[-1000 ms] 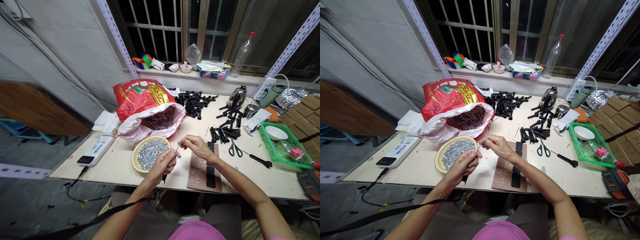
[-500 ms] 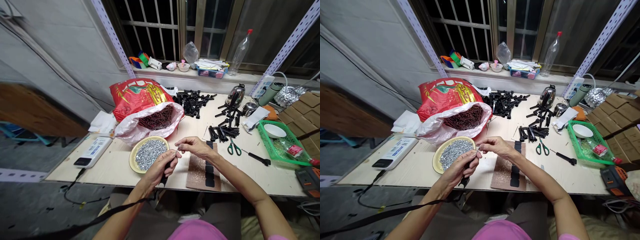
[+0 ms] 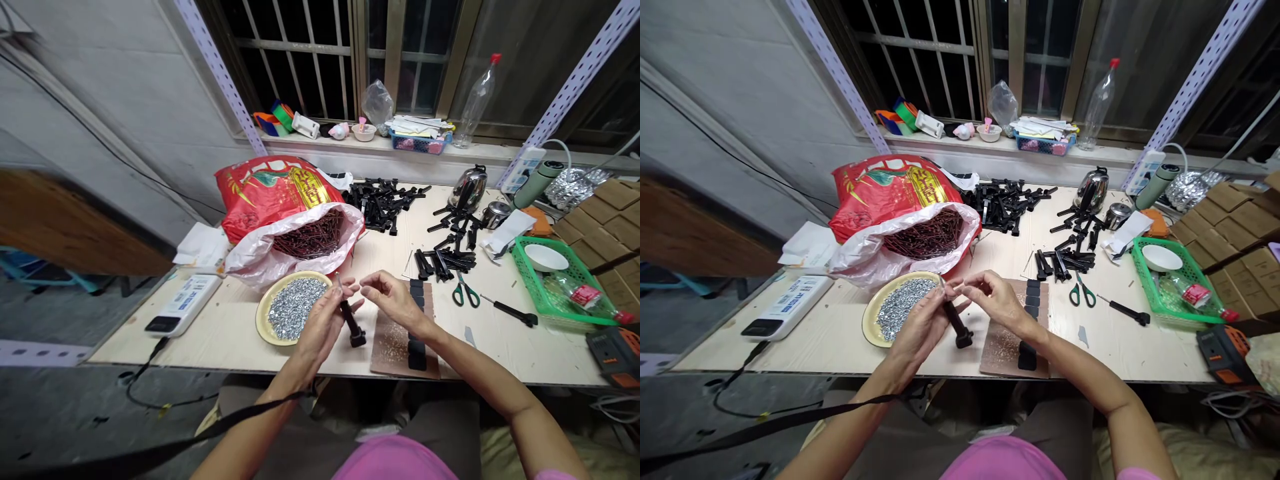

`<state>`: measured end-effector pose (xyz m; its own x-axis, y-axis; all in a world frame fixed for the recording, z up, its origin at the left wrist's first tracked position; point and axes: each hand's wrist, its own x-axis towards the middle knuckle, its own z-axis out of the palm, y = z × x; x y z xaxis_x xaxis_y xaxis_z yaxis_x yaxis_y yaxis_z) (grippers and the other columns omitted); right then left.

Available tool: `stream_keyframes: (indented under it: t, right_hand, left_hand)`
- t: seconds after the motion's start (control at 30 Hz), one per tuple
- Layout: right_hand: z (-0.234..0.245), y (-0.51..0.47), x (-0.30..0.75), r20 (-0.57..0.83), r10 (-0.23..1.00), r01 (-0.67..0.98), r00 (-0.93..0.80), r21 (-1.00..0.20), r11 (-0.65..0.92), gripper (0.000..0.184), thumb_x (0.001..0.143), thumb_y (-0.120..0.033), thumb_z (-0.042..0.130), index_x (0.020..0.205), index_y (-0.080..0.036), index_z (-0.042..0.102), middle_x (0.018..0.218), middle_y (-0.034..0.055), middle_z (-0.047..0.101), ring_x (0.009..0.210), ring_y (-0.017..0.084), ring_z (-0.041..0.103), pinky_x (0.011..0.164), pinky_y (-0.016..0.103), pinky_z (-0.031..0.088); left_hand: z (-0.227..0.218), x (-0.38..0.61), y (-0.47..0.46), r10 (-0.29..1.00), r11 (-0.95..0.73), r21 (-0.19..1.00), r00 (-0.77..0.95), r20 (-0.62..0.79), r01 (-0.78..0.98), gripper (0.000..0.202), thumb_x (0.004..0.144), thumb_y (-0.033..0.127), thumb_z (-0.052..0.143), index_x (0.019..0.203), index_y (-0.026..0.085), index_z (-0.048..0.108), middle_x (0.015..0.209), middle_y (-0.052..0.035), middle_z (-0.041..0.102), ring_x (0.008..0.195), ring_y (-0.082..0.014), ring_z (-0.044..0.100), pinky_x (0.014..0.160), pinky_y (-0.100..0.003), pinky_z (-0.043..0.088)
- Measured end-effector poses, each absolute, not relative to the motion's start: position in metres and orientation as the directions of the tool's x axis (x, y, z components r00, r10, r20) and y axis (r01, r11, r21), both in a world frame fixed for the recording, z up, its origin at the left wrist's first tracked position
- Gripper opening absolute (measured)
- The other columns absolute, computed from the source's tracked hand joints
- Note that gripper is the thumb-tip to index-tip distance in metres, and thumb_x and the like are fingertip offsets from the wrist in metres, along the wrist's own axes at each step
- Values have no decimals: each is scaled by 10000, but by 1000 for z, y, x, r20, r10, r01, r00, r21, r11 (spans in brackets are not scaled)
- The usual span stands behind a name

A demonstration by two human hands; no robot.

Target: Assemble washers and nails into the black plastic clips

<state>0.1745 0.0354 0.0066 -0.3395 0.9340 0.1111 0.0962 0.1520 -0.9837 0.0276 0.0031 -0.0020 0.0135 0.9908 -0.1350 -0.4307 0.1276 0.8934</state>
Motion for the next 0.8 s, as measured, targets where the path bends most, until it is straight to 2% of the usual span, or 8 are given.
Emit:
stream_keyframes:
  t: [0.1, 0.23, 0.3, 0.37, 0.43, 0.53, 0.67, 0.8]
  right_hand:
    - [-4, 27, 176, 120, 929, 102, -351, -981, 165, 299, 828, -452, 592, 916, -170, 639, 894, 42, 675, 826, 145, 606, 751, 287, 479]
    - [-11, 14, 177, 128, 921, -10, -369, -991, 134, 373, 809, -497, 605, 1015, -188, 630, 976, 40, 668, 881, 145, 619, 792, 284, 495]
    - [-7, 8, 182, 183, 942, 37, -282, -979, 202, 319, 832, -470, 596, 996, -199, 636, 969, 37, 660, 878, 144, 621, 800, 283, 498]
    - [0, 2, 189, 328, 933, 156, -149, -924, 350, 223, 871, -408, 572, 937, -209, 649, 925, 33, 656, 865, 145, 616, 798, 285, 495]
    - [8, -4, 197, 519, 851, 296, -83, -802, 518, 176, 905, -343, 541, 901, -213, 660, 864, 34, 660, 829, 147, 610, 769, 289, 493]
    - [18, -8, 206, 714, 685, 467, -143, -562, 683, 179, 929, -280, 512, 960, -216, 676, 835, 45, 676, 794, 154, 605, 730, 305, 478]
    - [25, -6, 215, 787, 568, 624, -241, -323, 711, 190, 929, -246, 517, 1018, -232, 684, 838, 42, 689, 803, 160, 594, 768, 340, 420]
    - [26, -4, 226, 809, 498, 652, -313, -199, 732, 201, 930, -220, 514, 1040, -270, 675, 848, 13, 697, 802, 149, 584, 812, 355, 363]
  left_hand:
    - [1, 37, 8, 988, 153, 828, 65, -140, -540, 361, 570, 485, 801, 654, 177, 634, 1220, -82, 594, 1167, -246, 516, 965, -351, 425]
    - [1, 47, 1, 999, 33, 901, 52, -11, -432, 341, 669, 526, 730, 723, 193, 681, 1263, -86, 598, 1250, -250, 467, 1065, -375, 330]
    - [3, 48, -4, 996, -59, 945, 46, 78, -320, 300, 737, 502, 678, 734, 202, 680, 1185, -87, 643, 1188, -240, 520, 1038, -374, 359]
    - [7, 48, -7, 989, -129, 971, 47, 141, -201, 260, 783, 462, 639, 746, 209, 680, 1061, -83, 686, 1085, -229, 579, 976, -357, 411]
    - [11, 48, -10, 981, -182, 978, 47, 188, -105, 221, 807, 421, 617, 771, 215, 686, 931, -66, 701, 966, -211, 614, 905, -327, 445]
    - [13, 53, -10, 972, -224, 974, 70, 226, -39, 189, 808, 395, 607, 776, 224, 682, 757, -27, 674, 768, -176, 606, 782, -287, 463]
    - [10, 61, -10, 971, -209, 978, 121, 208, 0, 182, 769, 404, 638, 731, 228, 659, 661, -6, 637, 658, -163, 552, 698, -278, 444]
    - [10, 65, -11, 968, -201, 980, 151, 199, 2, 182, 769, 397, 636, 720, 223, 660, 634, 0, 612, 620, -152, 524, 672, -275, 429]
